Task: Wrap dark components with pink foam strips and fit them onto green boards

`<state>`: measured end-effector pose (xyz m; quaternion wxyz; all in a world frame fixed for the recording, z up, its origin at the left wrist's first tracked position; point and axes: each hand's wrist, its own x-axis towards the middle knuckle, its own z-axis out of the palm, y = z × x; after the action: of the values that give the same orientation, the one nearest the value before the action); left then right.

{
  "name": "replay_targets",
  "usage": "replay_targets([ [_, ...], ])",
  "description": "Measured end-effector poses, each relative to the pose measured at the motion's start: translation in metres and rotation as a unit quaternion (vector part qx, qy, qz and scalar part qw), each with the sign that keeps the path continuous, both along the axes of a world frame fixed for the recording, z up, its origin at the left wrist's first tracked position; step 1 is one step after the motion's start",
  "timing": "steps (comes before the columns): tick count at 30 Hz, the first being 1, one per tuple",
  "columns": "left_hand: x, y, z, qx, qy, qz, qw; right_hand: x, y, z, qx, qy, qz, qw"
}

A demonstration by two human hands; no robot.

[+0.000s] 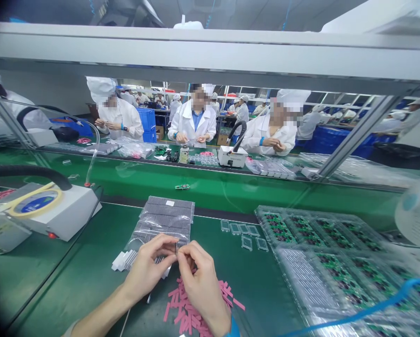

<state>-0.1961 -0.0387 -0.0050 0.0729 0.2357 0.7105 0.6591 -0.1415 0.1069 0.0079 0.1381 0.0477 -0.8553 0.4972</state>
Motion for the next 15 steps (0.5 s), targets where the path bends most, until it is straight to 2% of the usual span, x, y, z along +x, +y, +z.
replay_targets([
  [8, 0.0019, 0.0003, 0.0019, -0.011, -0.013, 0.001, 1.0, 0.0013, 0.0011, -0.001, 0.04, 0.023, -0.001, 0.999],
  [15, 0.0028, 0.0014, 0.004, -0.005, -0.069, -0.01, 0.998, 0.0007, 0.0025, -0.0013, 0.093, 0.066, 0.0, 0.994],
])
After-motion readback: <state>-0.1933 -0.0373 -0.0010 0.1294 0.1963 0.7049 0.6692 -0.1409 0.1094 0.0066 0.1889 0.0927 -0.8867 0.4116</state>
